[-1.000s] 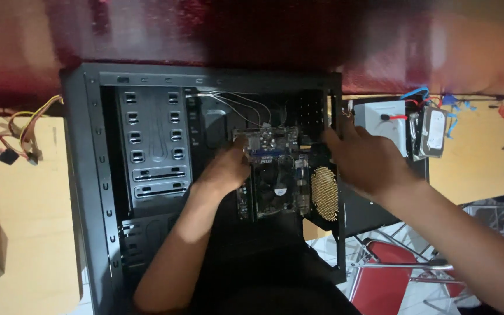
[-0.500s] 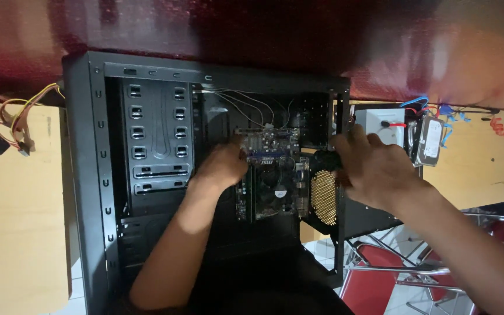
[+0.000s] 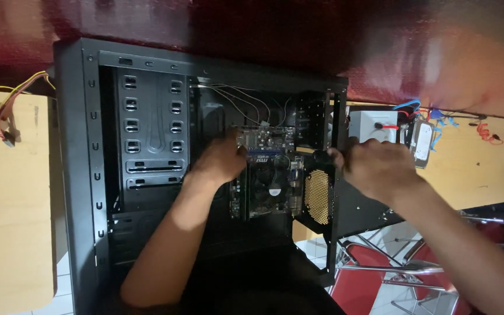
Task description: Installing and securing a motherboard inside a computer case using a screwdriver.
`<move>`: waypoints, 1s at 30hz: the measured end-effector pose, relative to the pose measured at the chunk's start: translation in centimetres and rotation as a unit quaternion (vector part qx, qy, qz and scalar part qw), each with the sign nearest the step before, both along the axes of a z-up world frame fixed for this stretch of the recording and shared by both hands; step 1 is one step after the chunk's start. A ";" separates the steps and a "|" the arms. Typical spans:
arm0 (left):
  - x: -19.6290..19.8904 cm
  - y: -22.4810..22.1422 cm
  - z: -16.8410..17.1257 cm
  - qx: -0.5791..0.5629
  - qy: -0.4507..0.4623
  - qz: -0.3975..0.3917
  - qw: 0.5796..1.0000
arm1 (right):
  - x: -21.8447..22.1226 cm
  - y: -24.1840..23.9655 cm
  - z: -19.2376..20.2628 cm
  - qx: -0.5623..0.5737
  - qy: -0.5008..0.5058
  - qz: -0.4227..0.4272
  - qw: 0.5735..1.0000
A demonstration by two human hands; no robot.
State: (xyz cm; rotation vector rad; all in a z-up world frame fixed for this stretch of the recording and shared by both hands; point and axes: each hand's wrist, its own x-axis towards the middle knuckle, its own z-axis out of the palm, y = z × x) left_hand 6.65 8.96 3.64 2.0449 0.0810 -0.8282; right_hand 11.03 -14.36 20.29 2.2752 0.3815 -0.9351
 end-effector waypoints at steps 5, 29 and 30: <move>0.2 -0.6 -3.0 0.001 -0.020 -0.012 1.000 | -0.3 1.6 1.6 0.035 0.021 -0.024 0.999; 0.6 -0.2 -0.7 -0.022 0.095 -0.099 0.990 | 0.8 0.8 -1.4 -0.051 0.010 -0.057 0.997; 0.5 -0.1 -1.1 -0.027 0.052 -0.109 0.992 | 0.4 1.5 -1.1 -0.049 0.017 -0.071 0.996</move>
